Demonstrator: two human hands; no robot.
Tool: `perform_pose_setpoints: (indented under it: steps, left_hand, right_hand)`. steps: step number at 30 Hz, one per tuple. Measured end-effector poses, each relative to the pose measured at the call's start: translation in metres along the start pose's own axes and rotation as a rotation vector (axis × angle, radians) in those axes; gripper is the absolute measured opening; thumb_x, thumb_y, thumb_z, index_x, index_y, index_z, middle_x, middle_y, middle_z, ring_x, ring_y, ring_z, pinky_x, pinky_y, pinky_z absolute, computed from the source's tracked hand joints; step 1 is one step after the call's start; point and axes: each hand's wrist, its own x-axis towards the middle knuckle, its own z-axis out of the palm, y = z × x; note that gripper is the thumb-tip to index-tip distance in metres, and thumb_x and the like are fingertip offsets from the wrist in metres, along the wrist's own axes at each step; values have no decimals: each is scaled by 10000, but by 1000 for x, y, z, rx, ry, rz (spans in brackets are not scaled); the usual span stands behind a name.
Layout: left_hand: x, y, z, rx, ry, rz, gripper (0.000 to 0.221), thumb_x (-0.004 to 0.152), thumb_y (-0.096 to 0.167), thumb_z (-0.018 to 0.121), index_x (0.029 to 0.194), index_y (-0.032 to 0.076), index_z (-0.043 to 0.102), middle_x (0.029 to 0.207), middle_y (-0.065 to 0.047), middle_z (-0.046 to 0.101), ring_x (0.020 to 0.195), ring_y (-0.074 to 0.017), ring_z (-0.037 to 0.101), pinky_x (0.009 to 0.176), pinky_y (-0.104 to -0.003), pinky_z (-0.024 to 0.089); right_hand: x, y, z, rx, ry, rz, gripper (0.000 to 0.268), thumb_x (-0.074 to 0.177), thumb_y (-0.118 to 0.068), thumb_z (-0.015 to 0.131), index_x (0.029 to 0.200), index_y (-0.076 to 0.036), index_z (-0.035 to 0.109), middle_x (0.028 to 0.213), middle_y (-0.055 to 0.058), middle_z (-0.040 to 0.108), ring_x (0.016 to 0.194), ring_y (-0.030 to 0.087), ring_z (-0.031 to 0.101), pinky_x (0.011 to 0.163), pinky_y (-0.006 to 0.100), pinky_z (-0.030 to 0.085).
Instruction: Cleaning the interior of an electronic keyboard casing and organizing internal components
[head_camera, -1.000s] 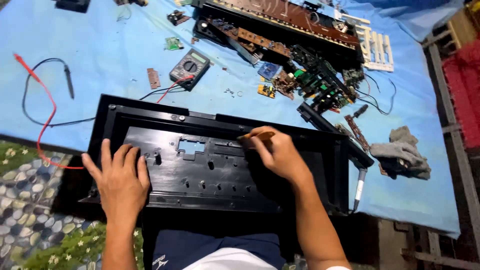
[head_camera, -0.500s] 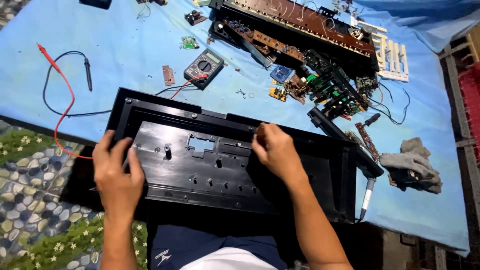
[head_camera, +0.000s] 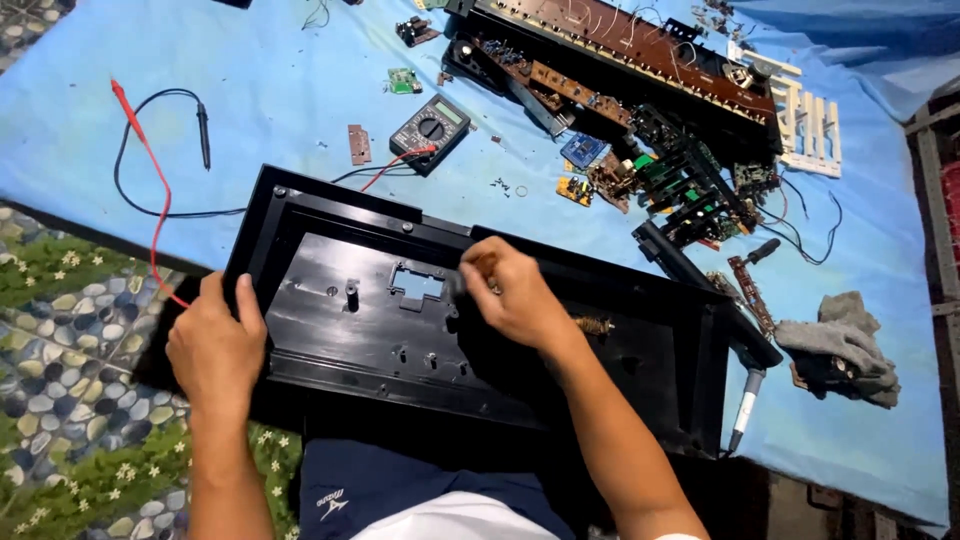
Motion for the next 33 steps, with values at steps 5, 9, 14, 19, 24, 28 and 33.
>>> perform_pose_setpoints:
  steps: [5,9,14,19,24,28,33]
  left_hand:
    - [-8,4,3,38,53,-53,304,1198,345,531,1159,102,709,917,-208,755,798,-486,733,697,-598,551]
    - [1,22,-11,87,305,163,163,1115,150,634,1091,21,731,1320,-188,643,1194,-416,590,849,-523,523]
    - [-2,12,-3,109,389,159,130,1072,206,677,1057,102,753,1165,-89,646,1029,-332,635,808,-421,495]
    - [-4,9,9,13,364,122,137,1076,131,665,1110,31,751,925,-96,638,835,-326,693,719,-388,539]
    - [-3,14,-2,-50,275,63,157,1128,130,604,1084,26,714,794,-134,656,684,-386,698,599,-463,551]
    - [-4,22,-10,-21,249,56,175,1151,158,575,1097,43,695,792,-143,688,642,-398,700,571,-481,557]
    - [-5,22,-10,-8,237,40,181,1155,178,559,1119,69,698,821,-138,702,647,-403,705,570,-490,568]
  right_hand:
    - [7,1,-6,-142,31,58,127,1004,-162,571,956,-80,656,852,136,659,758,373,706,651,445,592]
    - [8,0,8,-85,-75,-15,36,950,-91,582,984,-82,589,887,113,604,741,332,646,678,417,532]
    - [10,13,7,3,-13,18,153,986,-159,585,976,-60,700,882,119,697,737,362,728,638,397,605]
    - [16,1,17,82,-18,-85,174,994,-180,638,849,-88,665,831,76,673,719,291,720,621,336,584]
    - [17,-7,2,-18,15,-90,217,1030,-137,566,834,-66,626,839,104,665,683,298,697,606,373,581]
    - [14,2,25,26,-7,-144,247,1003,-184,645,803,-66,559,836,115,662,718,340,704,593,392,573]
    - [17,-11,8,69,40,-111,197,1007,-143,634,828,-62,624,746,118,658,641,328,679,574,373,554]
